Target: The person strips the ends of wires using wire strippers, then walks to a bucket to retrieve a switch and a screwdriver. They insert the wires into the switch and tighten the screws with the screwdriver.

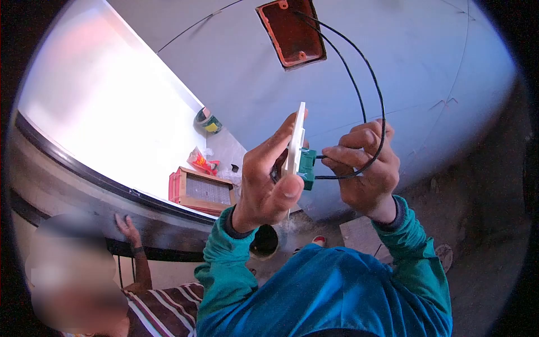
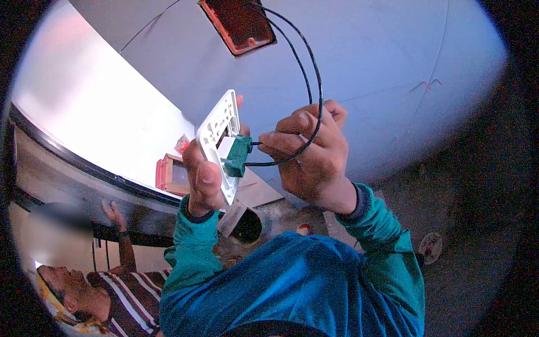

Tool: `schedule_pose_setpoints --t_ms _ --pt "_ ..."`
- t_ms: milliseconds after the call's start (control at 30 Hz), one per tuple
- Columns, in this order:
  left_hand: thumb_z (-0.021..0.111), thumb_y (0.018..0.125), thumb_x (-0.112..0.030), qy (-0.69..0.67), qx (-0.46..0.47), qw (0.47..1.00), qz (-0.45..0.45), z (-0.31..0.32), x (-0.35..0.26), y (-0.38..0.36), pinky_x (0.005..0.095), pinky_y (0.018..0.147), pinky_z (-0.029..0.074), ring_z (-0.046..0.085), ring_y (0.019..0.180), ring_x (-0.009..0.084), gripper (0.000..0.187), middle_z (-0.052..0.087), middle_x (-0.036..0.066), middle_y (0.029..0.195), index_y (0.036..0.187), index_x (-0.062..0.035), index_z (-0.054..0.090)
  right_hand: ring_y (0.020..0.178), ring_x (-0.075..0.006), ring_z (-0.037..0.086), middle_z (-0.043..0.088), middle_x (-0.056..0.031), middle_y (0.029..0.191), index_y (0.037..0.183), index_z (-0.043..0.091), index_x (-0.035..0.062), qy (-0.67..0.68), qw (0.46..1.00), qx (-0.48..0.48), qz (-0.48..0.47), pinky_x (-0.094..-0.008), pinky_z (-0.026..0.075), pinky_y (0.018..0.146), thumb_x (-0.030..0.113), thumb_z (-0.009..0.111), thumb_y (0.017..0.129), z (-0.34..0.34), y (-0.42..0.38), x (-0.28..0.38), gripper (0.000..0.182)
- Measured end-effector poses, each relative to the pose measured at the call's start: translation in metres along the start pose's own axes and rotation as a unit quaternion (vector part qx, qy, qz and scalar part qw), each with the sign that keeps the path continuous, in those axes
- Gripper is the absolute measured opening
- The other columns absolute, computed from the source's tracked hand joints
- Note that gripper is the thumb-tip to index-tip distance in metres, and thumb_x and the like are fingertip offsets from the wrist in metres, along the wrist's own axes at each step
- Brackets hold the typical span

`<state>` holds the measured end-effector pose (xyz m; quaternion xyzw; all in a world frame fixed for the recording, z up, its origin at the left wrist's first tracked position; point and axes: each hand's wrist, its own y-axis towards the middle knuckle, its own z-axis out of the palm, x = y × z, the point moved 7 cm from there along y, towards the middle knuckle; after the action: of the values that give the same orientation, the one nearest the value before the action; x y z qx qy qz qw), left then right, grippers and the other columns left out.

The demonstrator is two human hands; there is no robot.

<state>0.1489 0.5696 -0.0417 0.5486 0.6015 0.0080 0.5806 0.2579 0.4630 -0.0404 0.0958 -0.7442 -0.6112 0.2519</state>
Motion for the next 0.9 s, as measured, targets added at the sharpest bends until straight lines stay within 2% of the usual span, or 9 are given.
schedule_pose_setpoints --t_ms 67,167,300,433,500,567,600,800,900 --pt "0.037 0.079 -0.071 -0.014 -0.020 1.000 0.001 0.003 0.002 0.000 0.0283 0.066 0.049 0.060 0.080 0.0224 0.097 0.055 0.028 0.109 0.125 0.0148 0.039 0.067 -0.0152 0.054 0.056 0.0027 0.071 0.075 0.065 0.0132 -0.078 0.995 -0.003 -0.062 -0.0370 0.029 0.071 0.008 0.072 0.054 0.001 -0.001 0.010 0.023" --pt "0.037 0.078 -0.073 -0.031 -0.038 0.999 -0.008 0.003 0.011 -0.005 0.0295 0.068 0.049 0.060 0.083 0.0239 0.100 0.052 0.029 0.116 0.126 0.0145 0.038 0.067 -0.0152 0.055 0.056 0.0028 0.072 0.074 0.064 0.0130 -0.103 0.992 -0.004 -0.079 -0.0373 0.029 0.071 0.010 0.070 0.053 0.007 -0.007 0.011 0.021" --pt "0.036 0.077 -0.075 -0.037 -0.026 0.999 -0.023 -0.001 0.014 -0.009 0.0298 0.067 0.049 0.060 0.083 0.0226 0.102 0.053 0.028 0.116 0.126 0.0141 0.039 0.071 -0.0166 0.055 0.056 0.0030 0.074 0.081 0.065 0.0135 -0.066 0.992 0.022 -0.108 -0.0378 0.029 0.072 0.012 0.069 0.054 0.014 -0.008 0.006 0.027" --pt "0.036 0.076 -0.076 0.009 -0.039 0.999 -0.010 -0.002 0.004 -0.005 0.0281 0.061 0.048 0.059 0.076 0.0195 0.102 0.055 0.027 0.110 0.124 0.0139 0.042 0.075 -0.0188 0.054 0.056 0.0022 0.075 0.082 0.064 0.0141 -0.046 0.994 0.054 -0.078 -0.0387 0.029 0.073 0.012 0.070 0.055 0.008 -0.004 0.005 0.028" --pt "0.036 0.076 -0.076 -0.003 -0.026 0.999 -0.044 -0.005 0.007 -0.006 0.0274 0.059 0.047 0.059 0.076 0.0195 0.102 0.056 0.028 0.108 0.123 0.0140 0.042 0.074 -0.0199 0.051 0.056 0.0018 0.075 0.080 0.063 0.0143 -0.045 0.996 0.041 -0.063 -0.0397 0.028 0.073 0.013 0.069 0.053 0.005 -0.007 0.001 0.028" --pt "0.036 0.075 -0.077 0.007 0.032 0.997 -0.076 -0.002 0.012 -0.007 0.0281 0.059 0.048 0.059 0.077 0.0198 0.103 0.056 0.028 0.108 0.123 0.0148 0.043 0.073 -0.0197 0.049 0.055 0.0020 0.075 0.079 0.063 0.0143 -0.050 0.996 0.029 -0.065 -0.0400 0.028 0.072 0.013 0.067 0.051 0.004 -0.010 -0.001 0.028" --pt "0.037 0.075 -0.077 0.017 -0.023 0.999 -0.014 -0.001 0.007 -0.004 0.0307 0.062 0.051 0.061 0.081 0.0233 0.104 0.055 0.029 0.110 0.122 0.0147 0.043 0.071 -0.0195 0.047 0.055 0.0021 0.075 0.079 0.063 0.0143 -0.055 0.996 0.019 -0.071 -0.0403 0.027 0.071 0.014 0.065 0.050 0.004 -0.012 -0.002 0.029" --pt "0.033 0.075 -0.078 0.027 -0.005 0.999 -0.032 0.009 0.009 -0.005 0.0362 0.073 0.052 0.062 0.089 0.0318 0.105 0.052 0.030 0.116 0.122 0.0143 0.043 0.070 -0.0207 0.045 0.052 0.0018 0.073 0.072 0.062 0.0128 -0.097 0.990 -0.032 -0.098 -0.0400 0.026 0.069 0.019 0.058 0.048 0.002 -0.025 0.001 0.026" --pt "0.032 0.075 -0.078 0.029 -0.018 0.999 -0.014 0.010 0.009 -0.009 0.0351 0.072 0.052 0.062 0.087 0.0301 0.104 0.052 0.030 0.116 0.123 0.0138 0.042 0.071 -0.0204 0.045 0.051 0.0016 0.074 0.070 0.061 0.0121 -0.087 0.992 -0.039 -0.077 -0.0403 0.026 0.070 0.019 0.057 0.046 0.003 -0.026 0.004 0.025"
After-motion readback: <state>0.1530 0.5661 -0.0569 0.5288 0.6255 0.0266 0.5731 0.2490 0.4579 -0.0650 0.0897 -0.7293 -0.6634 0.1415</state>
